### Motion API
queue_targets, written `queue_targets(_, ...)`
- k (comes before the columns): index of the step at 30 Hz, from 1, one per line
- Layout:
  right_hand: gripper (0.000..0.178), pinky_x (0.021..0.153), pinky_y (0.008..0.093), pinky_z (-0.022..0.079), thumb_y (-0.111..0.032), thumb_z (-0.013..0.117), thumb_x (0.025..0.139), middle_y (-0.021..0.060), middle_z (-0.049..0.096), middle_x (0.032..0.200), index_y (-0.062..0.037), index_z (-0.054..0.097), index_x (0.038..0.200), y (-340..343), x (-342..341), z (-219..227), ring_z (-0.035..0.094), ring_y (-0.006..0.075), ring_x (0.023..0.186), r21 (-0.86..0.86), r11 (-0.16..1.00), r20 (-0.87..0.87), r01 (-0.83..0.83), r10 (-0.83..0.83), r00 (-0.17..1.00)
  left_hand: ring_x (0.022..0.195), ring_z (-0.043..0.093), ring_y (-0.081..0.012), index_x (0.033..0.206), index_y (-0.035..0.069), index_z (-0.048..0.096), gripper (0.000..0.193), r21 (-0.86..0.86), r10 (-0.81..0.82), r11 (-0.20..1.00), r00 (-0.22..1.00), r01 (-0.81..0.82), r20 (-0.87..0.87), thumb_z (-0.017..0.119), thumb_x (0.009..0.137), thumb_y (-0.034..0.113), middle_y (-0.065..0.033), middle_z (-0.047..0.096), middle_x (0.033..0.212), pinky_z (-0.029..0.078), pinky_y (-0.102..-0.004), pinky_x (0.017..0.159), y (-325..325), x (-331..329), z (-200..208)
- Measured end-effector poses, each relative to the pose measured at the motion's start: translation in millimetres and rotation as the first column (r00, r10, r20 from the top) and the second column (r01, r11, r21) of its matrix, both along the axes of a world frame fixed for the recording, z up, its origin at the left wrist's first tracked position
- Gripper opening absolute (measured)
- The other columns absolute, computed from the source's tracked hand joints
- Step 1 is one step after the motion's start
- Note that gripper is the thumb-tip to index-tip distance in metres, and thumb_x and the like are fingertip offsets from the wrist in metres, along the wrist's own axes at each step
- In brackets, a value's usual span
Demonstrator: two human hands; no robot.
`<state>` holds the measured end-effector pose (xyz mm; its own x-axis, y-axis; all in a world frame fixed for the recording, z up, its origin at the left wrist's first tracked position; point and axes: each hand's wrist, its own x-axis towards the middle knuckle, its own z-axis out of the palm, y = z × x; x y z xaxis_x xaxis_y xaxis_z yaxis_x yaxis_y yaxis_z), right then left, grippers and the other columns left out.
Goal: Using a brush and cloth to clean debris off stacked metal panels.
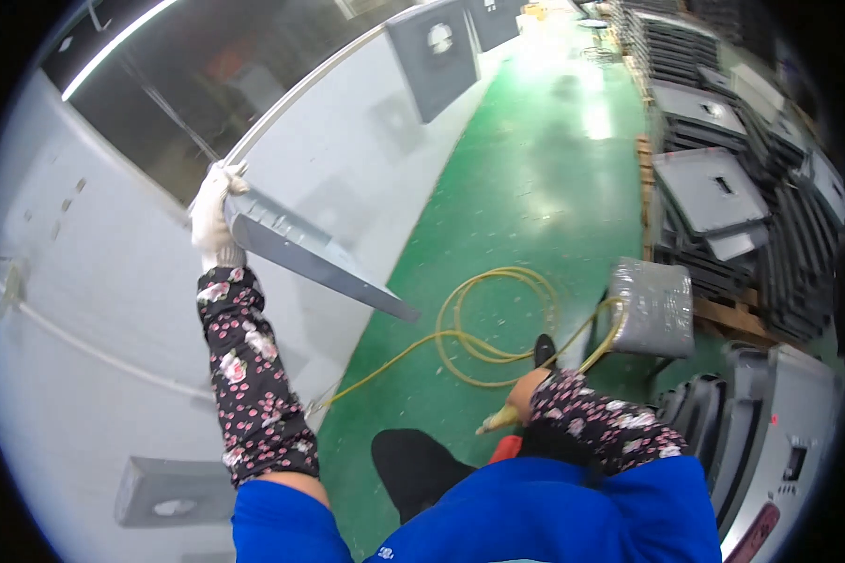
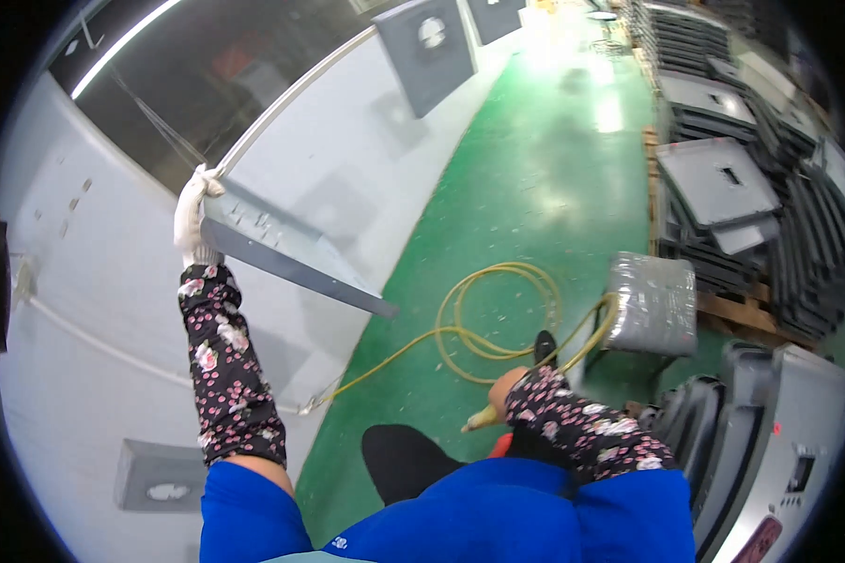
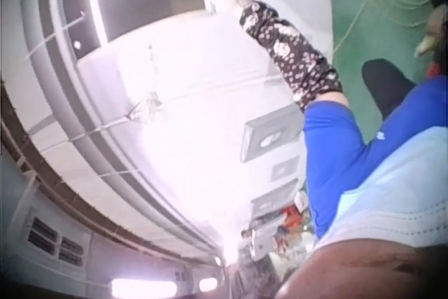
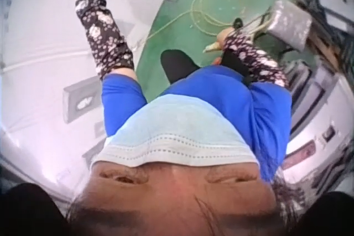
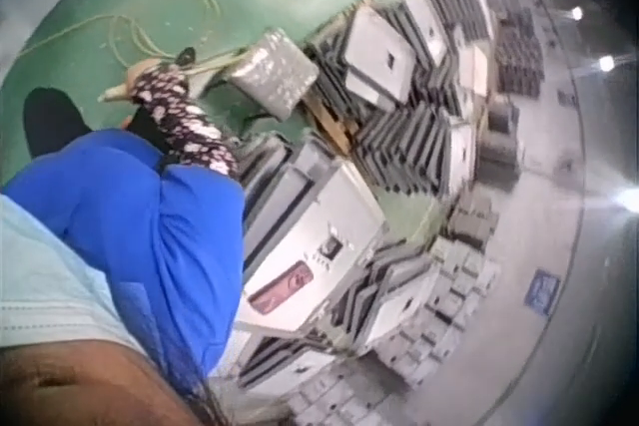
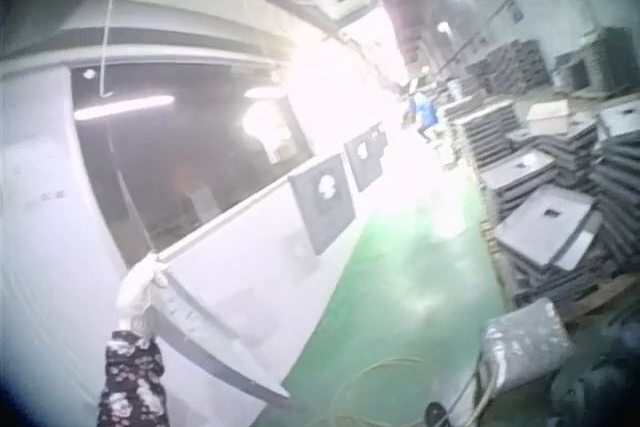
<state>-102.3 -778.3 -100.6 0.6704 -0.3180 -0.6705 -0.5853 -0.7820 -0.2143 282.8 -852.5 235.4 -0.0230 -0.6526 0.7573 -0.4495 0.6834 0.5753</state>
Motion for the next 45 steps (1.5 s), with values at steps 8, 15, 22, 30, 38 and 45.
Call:
queue_targets(8, 0.040, 0.075, 0.0442, 0.051, -0.024, 0.059, 0.078, 0.0137, 0.068, 0.090, -0.0183, 0.062, 0.117, 63.9, -26.4, -53.2, 0.066, 0.0315, 0.090, -0.028, 0.997, 0.190, 0.074, -0.068, 0.979, 0.116, 0.051, -0.0273, 0.108, 0.004, 0.060, 0.039, -0.010, 0.569, 0.781, 0.705, -0.624, 0.424, 0.032, 0.097, 0.028, -0.0151, 0.058, 0.115, 0.035, -0.0346, 0.101, -4.8, -61.6, 1.9)
queue_targets(15, 0.043, 0.072, 0.0430, 0.051, -0.021, 0.057, 0.079, 0.0122, 0.068, 0.090, -0.0198, 0.059, 0.122, 74.0, -35.1, -37.8, 0.066, 0.0307, 0.089, -0.034, 0.986, 0.260, 0.165, -0.151, 0.954, 0.123, 0.045, -0.0325, 0.127, 0.007, 0.054, 0.045, -0.273, 0.658, 0.741, 0.586, -0.613, 0.473, 0.046, 0.092, 0.035, -0.0167, 0.051, 0.131, 0.029, -0.0426, 0.107, -5.0, -76.7, -4.0)
queue_targets(22, 0.052, 0.071, 0.0429, 0.051, -0.021, 0.063, 0.074, 0.0116, 0.067, 0.085, -0.0208, 0.055, 0.125, 68.6, -39.9, -37.8, 0.066, 0.0307, 0.085, -0.074, 0.991, 0.277, 0.108, -0.083, 0.957, 0.128, 0.040, -0.0403, 0.122, 0.007, 0.057, 0.041, -0.143, 0.553, 0.764, 0.526, -0.629, 0.646, 0.056, 0.086, 0.027, -0.0200, 0.048, 0.136, 0.025, -0.0530, 0.110, 74.9, -111.7, -189.6)
queue_targets(30, 0.065, 0.069, 0.0449, 0.049, -0.030, 0.070, 0.071, 0.0155, 0.066, 0.082, -0.0254, 0.050, 0.133, 67.2, -43.1, -29.5, 0.065, 0.0327, 0.080, -0.099, 0.993, 0.373, 0.069, -0.027, 0.927, 0.093, 0.061, -0.0235, 0.099, 0.015, 0.067, 0.039, 0.520, -0.380, 0.687, 0.359, -0.508, 0.852, 0.051, 0.081, 0.045, -0.0089, 0.067, 0.095, 0.039, -0.0406, 0.092, 267.6, -175.8, -401.9)
queue_targets(38, 0.067, 0.077, 0.0433, 0.050, -0.035, 0.073, 0.070, 0.0156, 0.067, 0.093, -0.0281, 0.050, 0.133, 39.8, -19.0, 9.4, 0.065, 0.0336, 0.089, 0.034, 0.999, 0.210, 0.006, -0.013, 0.978, 0.102, 0.060, -0.0349, 0.117, 0.014, 0.064, 0.050, 0.783, -0.381, 0.398, 0.690, -0.478, 0.616, 0.052, 0.081, 0.048, -0.0166, 0.066, 0.108, 0.041, -0.0417, 0.098, 270.5, -186.9, -397.3)
queue_targets(45, 0.067, 0.071, 0.0424, 0.050, -0.034, 0.065, 0.077, 0.0173, 0.066, 0.084, -0.0278, 0.042, 0.140, 51.7, -40.8, -1.4, 0.065, 0.0329, 0.080, -0.097, 0.990, 0.232, 0.104, -0.079, 0.969, 0.102, 0.060, -0.0324, 0.114, 0.015, 0.065, 0.049, 0.840, -0.500, 0.374, 0.677, -0.394, 0.540, 0.048, 0.084, 0.049, -0.0125, 0.067, 0.105, 0.042, -0.0409, 0.096, 266.7, -185.7, -403.4)
